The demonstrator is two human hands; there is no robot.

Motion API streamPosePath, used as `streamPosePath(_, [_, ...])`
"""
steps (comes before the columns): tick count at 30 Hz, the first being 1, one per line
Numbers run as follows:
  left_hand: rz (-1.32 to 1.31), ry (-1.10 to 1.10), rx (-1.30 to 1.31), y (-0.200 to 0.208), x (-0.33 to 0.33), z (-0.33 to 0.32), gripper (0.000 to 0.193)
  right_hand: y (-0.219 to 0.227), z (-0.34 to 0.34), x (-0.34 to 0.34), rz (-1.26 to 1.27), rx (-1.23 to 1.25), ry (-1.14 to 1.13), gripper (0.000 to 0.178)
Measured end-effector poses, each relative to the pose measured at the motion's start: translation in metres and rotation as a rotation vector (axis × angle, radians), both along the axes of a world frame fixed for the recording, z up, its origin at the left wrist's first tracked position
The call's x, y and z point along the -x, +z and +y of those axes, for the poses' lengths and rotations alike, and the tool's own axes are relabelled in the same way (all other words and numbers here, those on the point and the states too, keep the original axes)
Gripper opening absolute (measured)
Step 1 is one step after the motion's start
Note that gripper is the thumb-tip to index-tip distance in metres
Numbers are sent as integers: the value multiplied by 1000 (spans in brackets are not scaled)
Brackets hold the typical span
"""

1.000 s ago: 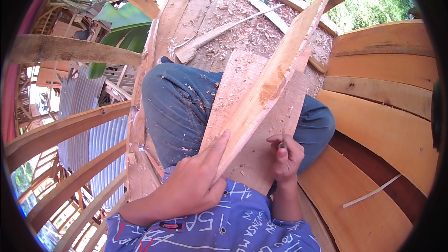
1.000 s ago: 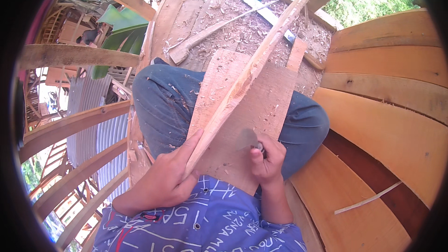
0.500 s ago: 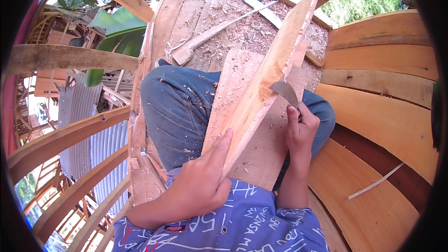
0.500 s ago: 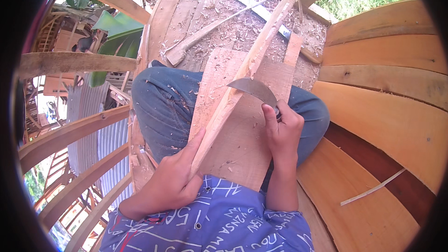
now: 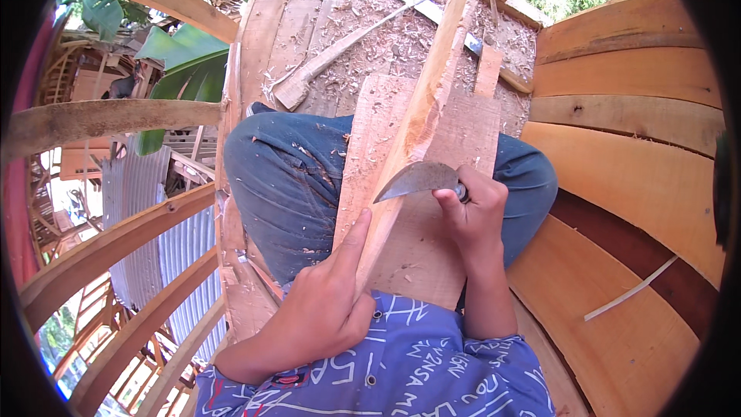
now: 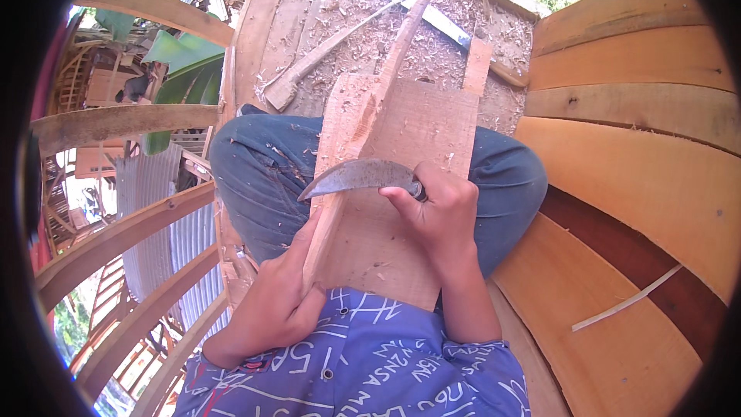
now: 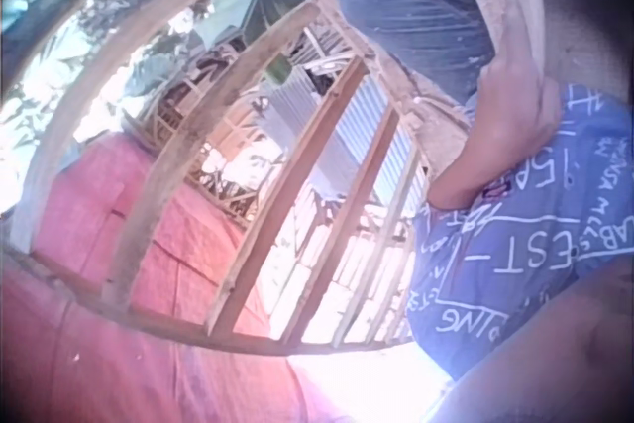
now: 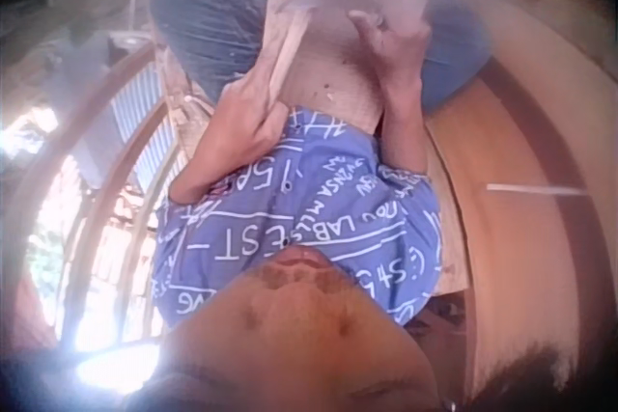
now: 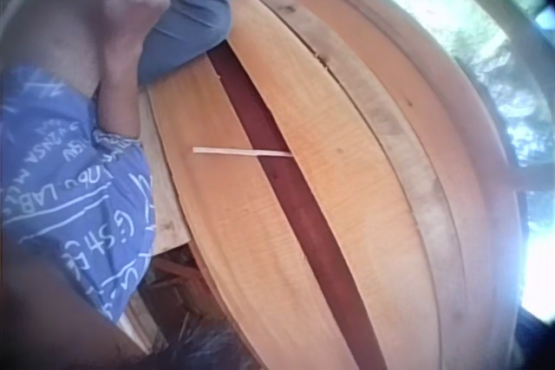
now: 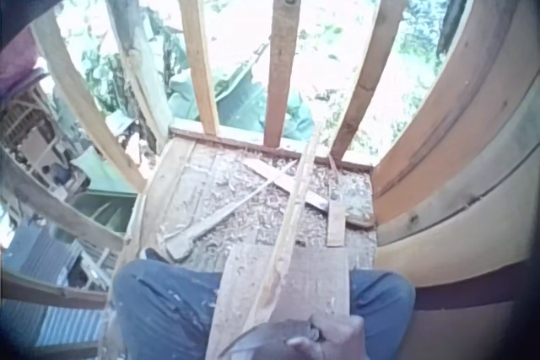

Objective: The person sits cross-legged and uses a curved knife to shave and shape a rectangular piece of wood held between their legs. They repeatedly scrape the surface and edges to remove thin shavings, refining the wood's shape.

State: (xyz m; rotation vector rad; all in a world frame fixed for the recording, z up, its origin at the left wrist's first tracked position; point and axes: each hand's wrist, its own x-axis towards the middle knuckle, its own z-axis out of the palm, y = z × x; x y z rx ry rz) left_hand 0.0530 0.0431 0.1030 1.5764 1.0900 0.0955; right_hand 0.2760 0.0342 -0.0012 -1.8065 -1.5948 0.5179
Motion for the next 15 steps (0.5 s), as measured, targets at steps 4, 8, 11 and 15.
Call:
streamPosePath(4, [1,-4,-32,0,-1,-1,80,-5,5,-5,-35,-46,-37,61])
streamPosePath(8, [10,2,-10,-1,0,-3,80,-6,13,-12,19,45,-216,60])
streamPosePath(11, [13,1,2,-1,1,-4,79,-9,12,-33,9,106,-228,58])
streamPosePath(15, [-13,16,4,-3,5,-1,78,6,-4,-21,92,116,-119,59])
